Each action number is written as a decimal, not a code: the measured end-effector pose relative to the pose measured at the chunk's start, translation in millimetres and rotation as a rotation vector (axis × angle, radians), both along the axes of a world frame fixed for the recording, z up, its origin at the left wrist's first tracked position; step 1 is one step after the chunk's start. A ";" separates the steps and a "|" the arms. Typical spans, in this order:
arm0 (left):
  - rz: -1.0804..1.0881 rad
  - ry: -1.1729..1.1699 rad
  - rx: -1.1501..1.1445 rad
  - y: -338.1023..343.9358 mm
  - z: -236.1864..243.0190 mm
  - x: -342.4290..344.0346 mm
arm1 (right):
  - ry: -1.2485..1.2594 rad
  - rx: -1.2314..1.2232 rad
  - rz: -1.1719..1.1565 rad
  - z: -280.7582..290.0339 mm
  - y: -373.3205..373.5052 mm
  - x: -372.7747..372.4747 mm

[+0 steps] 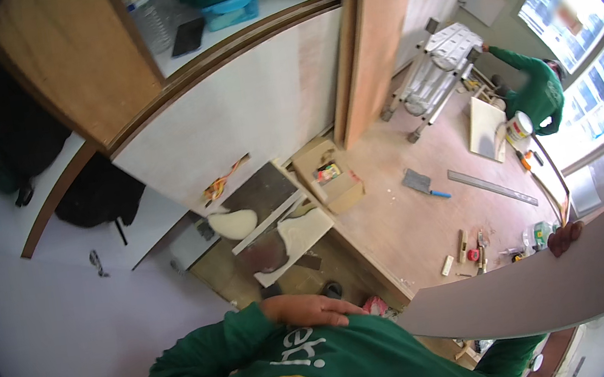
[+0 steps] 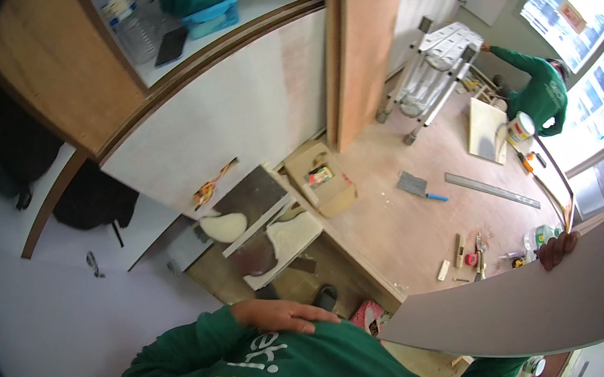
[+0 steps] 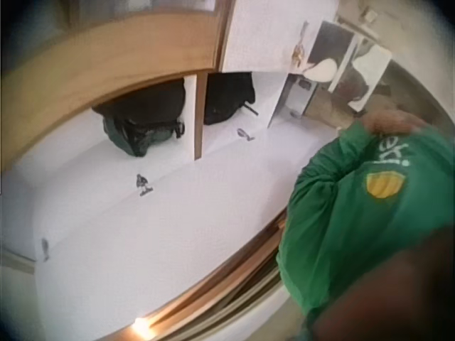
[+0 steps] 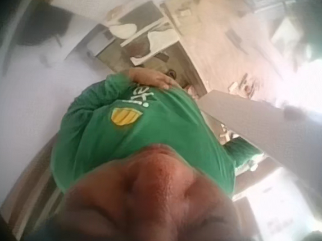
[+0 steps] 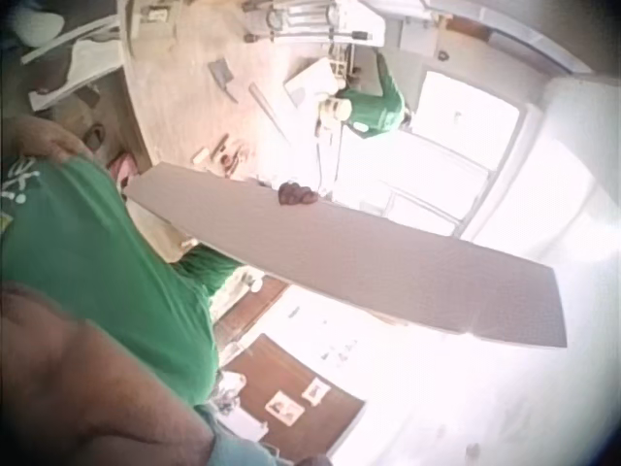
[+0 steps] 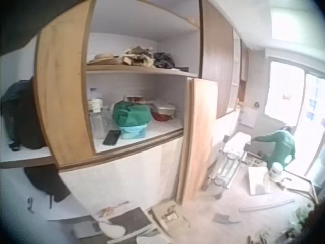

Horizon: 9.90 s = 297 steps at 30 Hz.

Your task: The person installs a white ribbed panel into a wooden cabinet frame, repeatedly adjusting and repositioning it to fit. They then move to a workbench and use a sanding block to smooth the edges of a white rectangular board.

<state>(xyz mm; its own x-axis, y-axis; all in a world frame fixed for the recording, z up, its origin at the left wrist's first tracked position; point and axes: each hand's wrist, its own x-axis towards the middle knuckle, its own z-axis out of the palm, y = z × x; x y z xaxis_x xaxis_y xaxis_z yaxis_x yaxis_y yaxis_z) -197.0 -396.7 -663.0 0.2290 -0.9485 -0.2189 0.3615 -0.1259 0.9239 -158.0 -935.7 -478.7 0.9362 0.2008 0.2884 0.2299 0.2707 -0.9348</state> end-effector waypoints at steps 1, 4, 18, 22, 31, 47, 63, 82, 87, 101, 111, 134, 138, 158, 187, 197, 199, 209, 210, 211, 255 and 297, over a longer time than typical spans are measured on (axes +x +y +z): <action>-0.014 -0.103 -0.065 0.2 18.8 5.0 | -0.016 0.004 -0.002 -1.4 -7.3 -12.2; -0.055 -0.058 0.012 -6.9 18.7 19.0 | -0.074 0.010 -0.014 3.3 -29.8 -34.9; 0.553 -1.384 -0.568 -129.3 218.3 47.7 | -0.230 -0.005 -0.115 14.1 -95.4 -156.7; 0.359 -0.961 -0.221 -150.7 119.6 49.2 | -0.282 0.034 -0.029 -7.0 -123.8 -179.2; -0.323 0.107 0.170 -70.6 -12.1 48.8 | -0.118 -0.019 -0.103 -16.2 -124.0 -290.1; -0.512 -0.210 -0.042 -79.3 5.3 104.9 | -0.292 -0.070 -0.688 -7.1 45.0 -495.3; -0.627 -0.117 -0.834 -283.8 182.3 -56.8 | -0.412 -0.033 -1.087 -59.8 56.1 -669.0; -0.881 0.243 -0.746 -506.7 251.8 -392.7 | -0.348 0.052 -1.210 -57.5 -61.4 -928.6; -0.533 0.473 -1.007 -563.2 239.7 -456.9 | -0.381 0.052 -1.225 -63.7 -73.1 -974.5; -1.106 0.273 -0.627 -856.4 311.8 -546.3 | -0.209 0.116 -1.807 -52.3 -57.5 -1057.5; -1.470 0.268 -1.092 -999.4 309.4 -668.4 | -0.450 0.624 -2.132 -96.9 -102.4 -1009.7; -1.862 0.918 -1.385 -1129.2 287.7 -1101.3 | -0.995 1.075 -1.784 -305.3 -162.3 -1191.5; -2.024 0.750 -1.038 -1171.6 300.7 -1157.7 | -1.092 1.096 -1.872 -310.3 -182.1 -1208.5; -2.024 1.408 -1.114 -1215.6 280.4 -1452.3 | -1.428 1.125 -2.145 -336.4 -266.5 -1270.2; -2.265 1.633 -1.243 -992.7 291.8 -1812.9 | -1.545 0.996 -2.190 -321.6 -78.0 -1588.9; -1.988 1.825 -1.001 -953.2 258.3 -2009.4 | -1.573 0.967 -2.319 -273.4 -15.3 -1721.6; -1.910 1.805 -0.844 -935.2 262.0 -2029.5 | -1.614 0.970 -2.297 -268.5 -13.3 -1743.2; -2.385 1.558 -1.092 -885.7 292.0 -2131.4 | -1.639 1.226 -2.407 -258.3 18.8 -1843.7; -2.437 1.504 -1.080 -878.0 297.5 -2136.2 | -1.675 1.242 -2.383 -261.0 24.2 -1850.1; -2.506 1.468 -1.059 -878.1 303.6 -2142.3 | -1.655 1.172 -2.365 -272.6 33.0 -1857.9; -2.708 -1.573 -0.337 -995.1 -354.0 -2494.2 | -0.197 0.414 -2.957 -32.9 431.1 -2401.3; -2.920 -0.991 0.304 -345.6 -359.1 -2563.2 | 0.188 -0.149 -2.629 38.2 793.2 -2720.5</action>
<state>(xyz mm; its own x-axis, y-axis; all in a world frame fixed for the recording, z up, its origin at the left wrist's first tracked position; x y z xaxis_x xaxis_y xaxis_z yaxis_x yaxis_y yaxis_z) -2760.2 -742.3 -1022.1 -0.1596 0.5991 -0.7846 -0.5349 0.6155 0.5788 -2878.5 -142.5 -440.5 -0.6805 -0.6600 0.3183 -0.2034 -0.2473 -0.9474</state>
